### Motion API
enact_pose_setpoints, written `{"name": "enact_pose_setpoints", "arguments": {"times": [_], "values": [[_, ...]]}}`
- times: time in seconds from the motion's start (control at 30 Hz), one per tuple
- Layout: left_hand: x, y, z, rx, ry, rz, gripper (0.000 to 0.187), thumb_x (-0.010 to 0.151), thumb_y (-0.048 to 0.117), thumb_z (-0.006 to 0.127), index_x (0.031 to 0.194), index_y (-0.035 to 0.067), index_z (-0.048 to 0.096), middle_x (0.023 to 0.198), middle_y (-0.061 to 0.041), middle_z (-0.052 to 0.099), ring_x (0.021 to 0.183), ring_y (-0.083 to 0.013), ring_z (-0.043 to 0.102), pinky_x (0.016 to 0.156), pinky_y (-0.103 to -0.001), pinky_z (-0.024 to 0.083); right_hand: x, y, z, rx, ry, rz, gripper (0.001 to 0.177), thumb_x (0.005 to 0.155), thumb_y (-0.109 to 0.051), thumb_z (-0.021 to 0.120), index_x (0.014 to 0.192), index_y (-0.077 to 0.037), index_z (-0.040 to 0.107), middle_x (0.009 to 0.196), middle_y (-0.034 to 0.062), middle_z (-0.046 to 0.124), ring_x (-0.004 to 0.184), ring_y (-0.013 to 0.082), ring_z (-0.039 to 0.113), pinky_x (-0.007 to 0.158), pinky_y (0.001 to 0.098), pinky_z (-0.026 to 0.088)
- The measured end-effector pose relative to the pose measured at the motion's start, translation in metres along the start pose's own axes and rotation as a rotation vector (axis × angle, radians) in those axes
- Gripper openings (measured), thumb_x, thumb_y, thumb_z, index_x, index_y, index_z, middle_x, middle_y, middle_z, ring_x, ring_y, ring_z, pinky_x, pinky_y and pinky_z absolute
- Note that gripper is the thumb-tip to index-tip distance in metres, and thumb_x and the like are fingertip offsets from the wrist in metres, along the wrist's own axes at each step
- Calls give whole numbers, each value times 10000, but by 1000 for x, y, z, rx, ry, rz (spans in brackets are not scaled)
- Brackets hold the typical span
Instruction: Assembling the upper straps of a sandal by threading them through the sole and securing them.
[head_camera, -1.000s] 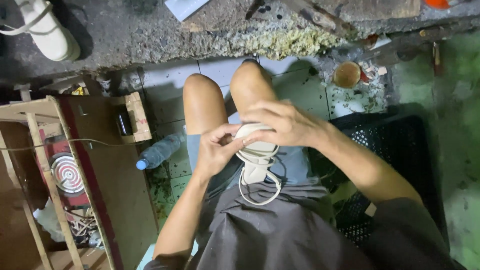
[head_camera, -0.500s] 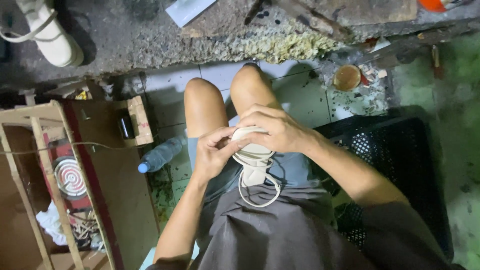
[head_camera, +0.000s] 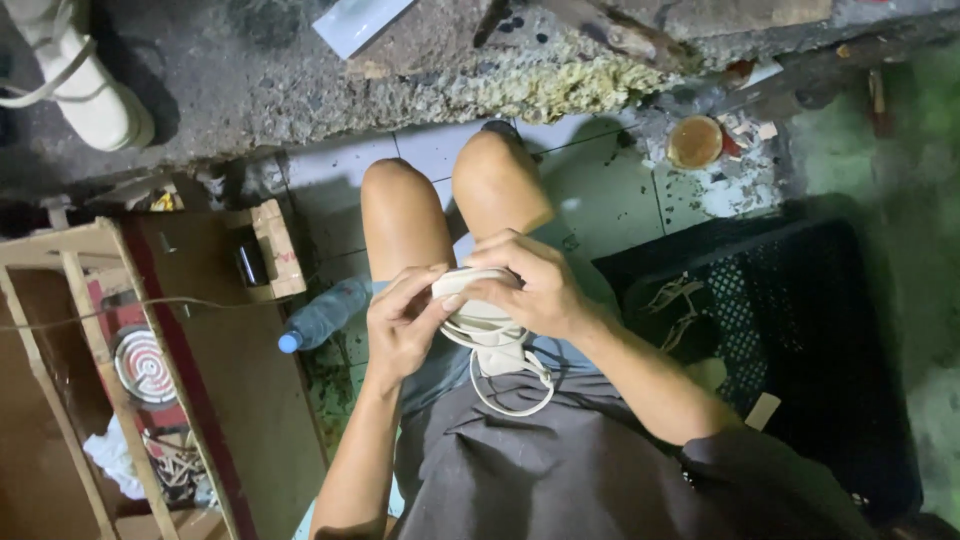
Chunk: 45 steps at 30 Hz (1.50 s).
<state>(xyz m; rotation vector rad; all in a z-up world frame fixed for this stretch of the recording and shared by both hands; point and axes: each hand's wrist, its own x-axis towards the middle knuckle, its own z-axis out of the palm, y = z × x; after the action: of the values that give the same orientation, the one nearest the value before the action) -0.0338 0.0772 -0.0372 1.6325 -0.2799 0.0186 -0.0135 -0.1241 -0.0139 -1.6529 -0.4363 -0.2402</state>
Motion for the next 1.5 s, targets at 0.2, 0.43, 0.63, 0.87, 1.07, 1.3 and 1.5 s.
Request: {"name": "enact_pose_setpoints", "arguments": {"times": [0.2,0.43,0.63,0.87,1.07,1.3,1.5], "values": [[-6,-8,-3,-25,10,-33,220,808,-18,804,1005,-58,715,903,-200,708,801,-254,676,704,-426,554,10,-16,13,-17,63,-35,112,864,-40,779,961,-3,735,859,104,718,700,262,717,625,326,569],[-20,-23,-13,-97,42,-69,209,807,-36,795,986,-83,697,864,-197,680,785,-207,629,669,-391,542,-7,-12,26,-22,174,32,146,846,-32,804,968,19,743,860,117,728,724,236,732,655,292,580],[-33,-52,-25,-202,98,-109,278,809,-68,784,1059,-73,663,907,-167,657,831,-170,599,665,-359,547,-6,-17,33,-19,182,19,153,861,-68,792,971,18,730,895,124,729,752,249,731,659,314,580],[-48,-60,-24,-335,172,-188,335,819,-78,774,1125,-47,641,936,-116,634,837,-129,615,662,-286,567,-15,-19,39,41,233,75,113,863,-23,778,939,44,728,860,151,720,730,242,715,646,306,567],[-46,-32,-6,-411,165,-197,444,793,-92,781,1203,-50,617,985,-173,695,892,-172,678,738,-306,612,-39,-11,23,319,191,236,158,885,9,722,1024,82,706,932,209,705,834,224,684,722,362,551],[-35,8,20,-419,95,-186,361,732,-148,803,1064,-108,667,976,-245,724,908,-249,724,784,-385,619,-37,-16,-12,404,68,187,220,861,-10,755,1043,91,685,957,230,710,829,237,687,728,343,550],[-21,47,29,-283,48,-55,282,706,-83,856,951,-95,718,883,-220,751,828,-276,743,696,-368,603,-31,-27,-39,413,-58,137,177,872,-4,728,1028,79,710,940,229,719,787,235,694,699,329,550]]}}
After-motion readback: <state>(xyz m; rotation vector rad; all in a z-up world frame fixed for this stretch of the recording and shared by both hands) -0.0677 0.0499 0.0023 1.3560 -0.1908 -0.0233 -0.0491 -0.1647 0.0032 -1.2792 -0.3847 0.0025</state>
